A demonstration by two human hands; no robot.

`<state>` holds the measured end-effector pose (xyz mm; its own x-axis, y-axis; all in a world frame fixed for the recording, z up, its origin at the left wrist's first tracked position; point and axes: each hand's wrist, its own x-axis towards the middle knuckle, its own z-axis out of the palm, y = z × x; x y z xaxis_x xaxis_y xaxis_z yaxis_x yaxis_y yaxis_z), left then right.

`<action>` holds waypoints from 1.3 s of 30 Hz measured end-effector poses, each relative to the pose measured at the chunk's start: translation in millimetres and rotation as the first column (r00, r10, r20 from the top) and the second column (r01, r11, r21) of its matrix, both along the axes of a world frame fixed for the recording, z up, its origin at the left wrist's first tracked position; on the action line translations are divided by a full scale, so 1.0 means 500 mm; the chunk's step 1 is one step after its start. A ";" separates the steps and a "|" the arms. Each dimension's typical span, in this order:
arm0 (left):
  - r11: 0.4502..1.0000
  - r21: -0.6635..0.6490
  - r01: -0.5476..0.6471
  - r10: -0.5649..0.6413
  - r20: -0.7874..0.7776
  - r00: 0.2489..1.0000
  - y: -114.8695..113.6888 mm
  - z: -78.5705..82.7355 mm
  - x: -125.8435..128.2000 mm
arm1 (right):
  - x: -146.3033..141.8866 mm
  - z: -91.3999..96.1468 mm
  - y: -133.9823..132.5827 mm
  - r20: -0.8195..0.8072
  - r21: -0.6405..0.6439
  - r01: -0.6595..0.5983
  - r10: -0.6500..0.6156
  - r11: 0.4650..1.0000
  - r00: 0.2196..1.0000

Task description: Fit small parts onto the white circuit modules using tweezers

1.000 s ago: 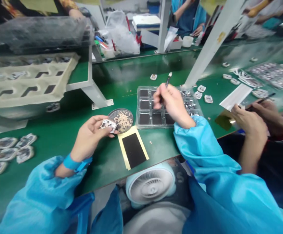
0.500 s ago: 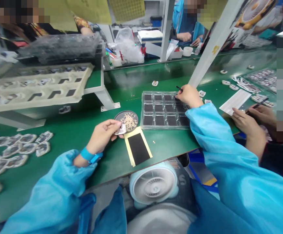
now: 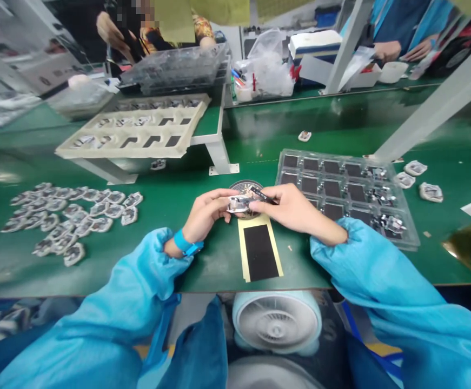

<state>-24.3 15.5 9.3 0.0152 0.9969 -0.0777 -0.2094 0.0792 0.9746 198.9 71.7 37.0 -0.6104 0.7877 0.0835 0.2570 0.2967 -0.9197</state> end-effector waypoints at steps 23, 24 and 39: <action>0.984 0.159 0.076 -0.080 0.017 0.997 -0.023 0.010 0.013 | -0.017 -0.007 -0.042 -0.063 0.121 0.151 -0.144 0.981 0.988; 0.987 0.155 0.053 -0.055 0.005 0.998 -0.023 0.010 0.015 | -0.018 -0.009 -0.046 -0.048 0.172 0.173 -0.167 0.970 0.985; 0.966 0.252 -0.053 0.094 -0.151 0.984 -0.027 0.008 0.031 | -0.027 -0.016 -0.058 -0.042 0.216 0.167 -0.162 0.962 0.986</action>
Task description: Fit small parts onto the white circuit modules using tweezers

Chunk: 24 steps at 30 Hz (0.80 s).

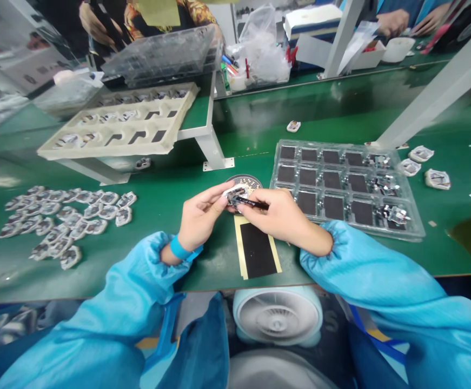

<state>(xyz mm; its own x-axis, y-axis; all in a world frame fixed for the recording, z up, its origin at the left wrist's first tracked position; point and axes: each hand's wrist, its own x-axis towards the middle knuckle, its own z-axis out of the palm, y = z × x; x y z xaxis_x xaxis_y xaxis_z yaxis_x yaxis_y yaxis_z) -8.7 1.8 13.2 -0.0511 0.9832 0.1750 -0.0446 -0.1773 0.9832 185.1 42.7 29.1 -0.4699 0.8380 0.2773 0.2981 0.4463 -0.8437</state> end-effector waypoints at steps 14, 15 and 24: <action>0.989 0.111 -0.094 0.101 -0.057 0.993 0.004 -0.013 -0.010 | 0.013 0.017 0.004 -0.021 -0.126 -0.172 0.170 0.977 0.985; 0.988 0.123 -0.089 0.095 -0.047 0.994 0.005 -0.014 -0.010 | 0.012 0.016 0.004 -0.035 -0.078 -0.132 0.130 0.988 0.991; 0.979 0.200 -0.041 0.060 -0.092 0.994 -0.002 -0.011 -0.002 | 0.002 -0.005 0.002 -0.025 0.021 -0.036 0.037 0.999 0.999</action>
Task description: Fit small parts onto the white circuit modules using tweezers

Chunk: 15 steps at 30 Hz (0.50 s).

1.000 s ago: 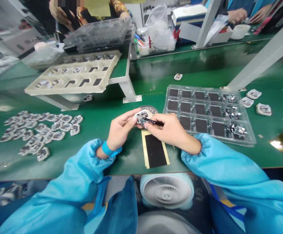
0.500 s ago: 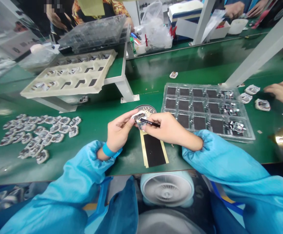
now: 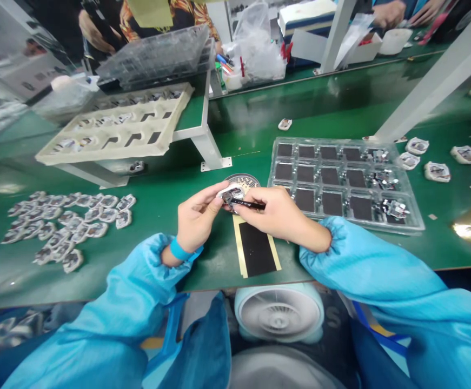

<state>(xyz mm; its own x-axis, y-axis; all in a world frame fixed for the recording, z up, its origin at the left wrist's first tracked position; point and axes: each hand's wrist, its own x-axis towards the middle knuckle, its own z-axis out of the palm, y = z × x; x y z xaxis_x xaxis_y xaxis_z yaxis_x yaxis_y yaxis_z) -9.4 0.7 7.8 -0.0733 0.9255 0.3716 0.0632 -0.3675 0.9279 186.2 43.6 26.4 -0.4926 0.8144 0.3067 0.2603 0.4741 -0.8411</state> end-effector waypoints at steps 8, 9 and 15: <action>0.999 0.046 -0.012 0.022 -0.228 0.973 -0.004 -0.012 -0.011 | 0.005 0.005 0.003 0.069 -0.031 -0.042 0.044 0.999 0.997; 0.999 0.044 -0.013 0.023 -0.228 0.973 -0.004 -0.013 -0.010 | 0.007 0.008 0.003 0.068 -0.056 -0.056 0.060 0.997 0.996; 0.998 -0.016 -0.068 0.067 -0.070 0.995 0.003 -0.011 -0.007 | 0.006 0.013 -0.003 0.052 -0.157 -0.095 0.104 0.983 0.993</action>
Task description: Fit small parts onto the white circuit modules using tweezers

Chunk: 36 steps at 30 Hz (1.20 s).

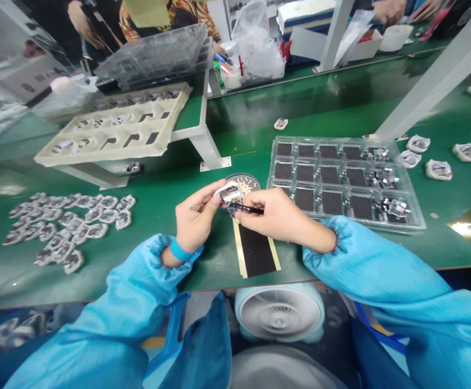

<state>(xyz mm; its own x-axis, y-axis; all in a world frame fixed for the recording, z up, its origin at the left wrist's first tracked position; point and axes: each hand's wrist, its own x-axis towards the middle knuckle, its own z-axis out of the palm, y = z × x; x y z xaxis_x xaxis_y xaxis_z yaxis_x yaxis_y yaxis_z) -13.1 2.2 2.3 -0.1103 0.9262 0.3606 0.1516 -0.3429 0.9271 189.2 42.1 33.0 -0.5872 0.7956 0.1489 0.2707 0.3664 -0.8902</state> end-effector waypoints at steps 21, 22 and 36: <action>0.998 0.062 0.030 -0.019 -0.164 0.986 -0.008 0.007 -0.002 | 0.001 -0.016 -0.002 0.008 0.258 0.002 -0.005 0.966 1.000; 0.999 0.049 0.017 -0.011 -0.121 0.993 -0.006 0.008 -0.003 | 0.001 -0.015 -0.003 0.011 0.256 -0.026 0.024 0.966 1.000; 0.996 -0.027 0.084 -0.081 0.083 0.993 -0.005 0.008 0.008 | 0.002 -0.010 0.003 -0.080 0.122 0.060 -0.051 0.991 0.996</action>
